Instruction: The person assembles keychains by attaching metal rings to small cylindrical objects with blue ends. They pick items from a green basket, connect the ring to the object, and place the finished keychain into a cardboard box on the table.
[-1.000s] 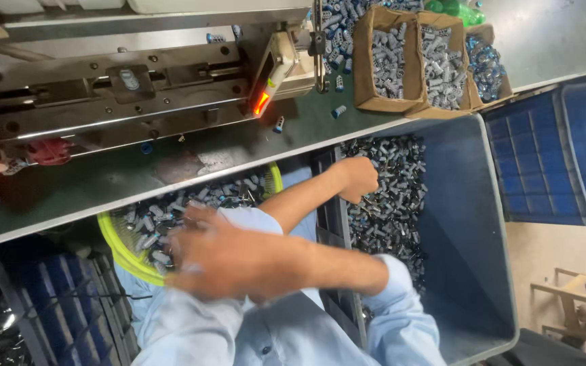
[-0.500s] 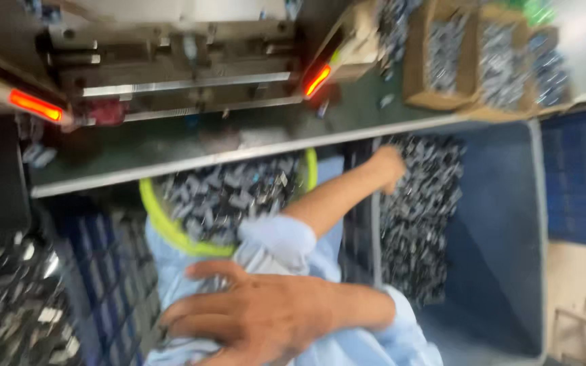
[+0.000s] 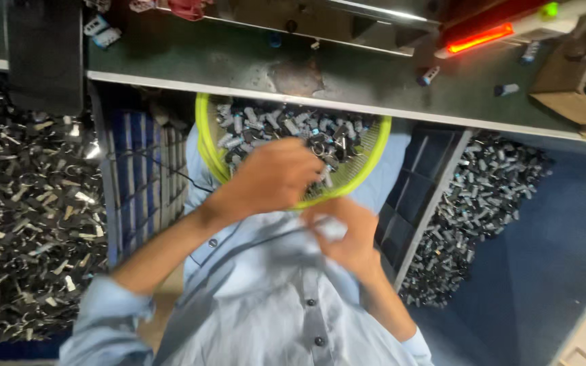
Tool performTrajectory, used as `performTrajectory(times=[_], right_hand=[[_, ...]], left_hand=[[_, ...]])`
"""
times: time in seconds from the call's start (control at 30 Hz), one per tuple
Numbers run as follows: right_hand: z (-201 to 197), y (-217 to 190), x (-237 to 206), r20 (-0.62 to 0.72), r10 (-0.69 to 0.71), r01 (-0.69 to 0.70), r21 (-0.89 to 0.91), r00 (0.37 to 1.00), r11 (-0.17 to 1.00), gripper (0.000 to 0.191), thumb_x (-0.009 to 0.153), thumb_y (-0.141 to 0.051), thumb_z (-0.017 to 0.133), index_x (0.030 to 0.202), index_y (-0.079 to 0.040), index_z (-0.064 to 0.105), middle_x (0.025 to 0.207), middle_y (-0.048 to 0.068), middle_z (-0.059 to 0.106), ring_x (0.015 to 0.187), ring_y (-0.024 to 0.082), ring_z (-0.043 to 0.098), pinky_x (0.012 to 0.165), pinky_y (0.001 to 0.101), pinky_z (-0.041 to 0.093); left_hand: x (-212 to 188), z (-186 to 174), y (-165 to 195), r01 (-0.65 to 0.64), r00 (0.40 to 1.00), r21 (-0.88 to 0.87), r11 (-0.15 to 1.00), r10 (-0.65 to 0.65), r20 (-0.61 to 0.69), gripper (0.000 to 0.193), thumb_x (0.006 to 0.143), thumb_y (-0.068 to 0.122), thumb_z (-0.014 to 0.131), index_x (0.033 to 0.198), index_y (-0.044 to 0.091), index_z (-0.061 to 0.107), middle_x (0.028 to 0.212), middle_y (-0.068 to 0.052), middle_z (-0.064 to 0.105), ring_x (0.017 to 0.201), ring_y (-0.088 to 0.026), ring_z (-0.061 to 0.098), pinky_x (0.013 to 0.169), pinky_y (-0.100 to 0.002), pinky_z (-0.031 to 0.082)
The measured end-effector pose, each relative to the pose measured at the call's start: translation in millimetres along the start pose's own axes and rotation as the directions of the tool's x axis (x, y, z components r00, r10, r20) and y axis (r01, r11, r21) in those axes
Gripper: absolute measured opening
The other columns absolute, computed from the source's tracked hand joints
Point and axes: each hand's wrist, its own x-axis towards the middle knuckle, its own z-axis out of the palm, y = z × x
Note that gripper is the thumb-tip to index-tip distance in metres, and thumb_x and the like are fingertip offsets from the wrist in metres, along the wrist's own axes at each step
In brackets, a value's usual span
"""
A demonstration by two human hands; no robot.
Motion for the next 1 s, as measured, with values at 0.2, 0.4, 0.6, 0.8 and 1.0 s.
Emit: performTrajectory(times=[0.2,0.4,0.6,0.8,1.0], right_hand=[[22.0,45.9,42.9,-0.104,-0.003,-0.035,-0.366,0.995,0.930,0.043,0.074,0.000,0.079,0.115,-0.005,0.066,0.106,0.015,0.071,0.099,0.037,0.066,0.086,0.0430,0.054],[38.2,46.0,91.1,-0.062,0.002,-0.027,-0.412,0.998,0.911,0.044,0.081,-0.008,0.084,0.119,-0.007,0.061,0.099,0.014,0.067,0.093,0.036,0.063,0.080,0.0459,0.051],[29.7,43.9,62.6,-0.171,-0.012,-0.033,-0.258,0.985,0.965,0.036,0.079,0.011,0.075,0.112,-0.004,0.073,0.102,0.014,0.068,0.091,0.028,0.068,0.076,0.0344,0.055],[22.9,46.1,47.7,-0.155,0.363,-0.248,0.489,0.919,0.836,0.018,0.092,0.013,0.072,0.105,0.001,0.069,0.112,0.007,0.067,0.088,0.009,0.064,0.073,0.0196,0.052],[18.6,37.9,57.8,-0.046,0.367,-0.250,0.653,0.929,0.715,0.035,0.091,0.019,0.061,0.122,0.002,0.060,0.107,0.012,0.071,0.088,0.011,0.067,0.078,0.0223,0.056]], left_hand=[[-37.2,-29.2,-3.2,0.466,0.833,-0.117,0.877,-0.480,-0.276,0.010,0.091,0.011,0.074,0.098,0.005,0.071,0.086,-0.010,0.070,0.072,-0.026,0.068,0.064,-0.035,0.052],[-35.2,-22.1,-0.2,0.423,0.848,-0.096,0.901,-0.431,-0.309,0.010,0.091,0.010,0.073,0.100,0.005,0.071,0.088,-0.010,0.071,0.079,-0.028,0.068,0.071,-0.036,0.052],[-34.0,-33.2,11.7,0.320,0.886,-0.059,0.945,-0.321,-0.333,0.013,0.088,0.010,0.072,0.100,0.005,0.068,0.094,-0.013,0.070,0.088,-0.033,0.066,0.078,-0.041,0.051],[-2.9,-23.5,11.3,0.233,0.894,-0.437,0.869,-0.369,-0.256,0.019,0.087,0.010,0.068,0.104,0.000,0.066,0.094,-0.013,0.072,0.085,-0.025,0.070,0.076,-0.035,0.054],[-8.2,-30.1,4.5,0.419,0.842,-0.516,0.747,-0.533,-0.088,0.011,0.095,0.008,0.070,0.089,-0.002,0.070,0.068,-0.007,0.065,0.062,-0.009,0.058,0.057,-0.026,0.042]])
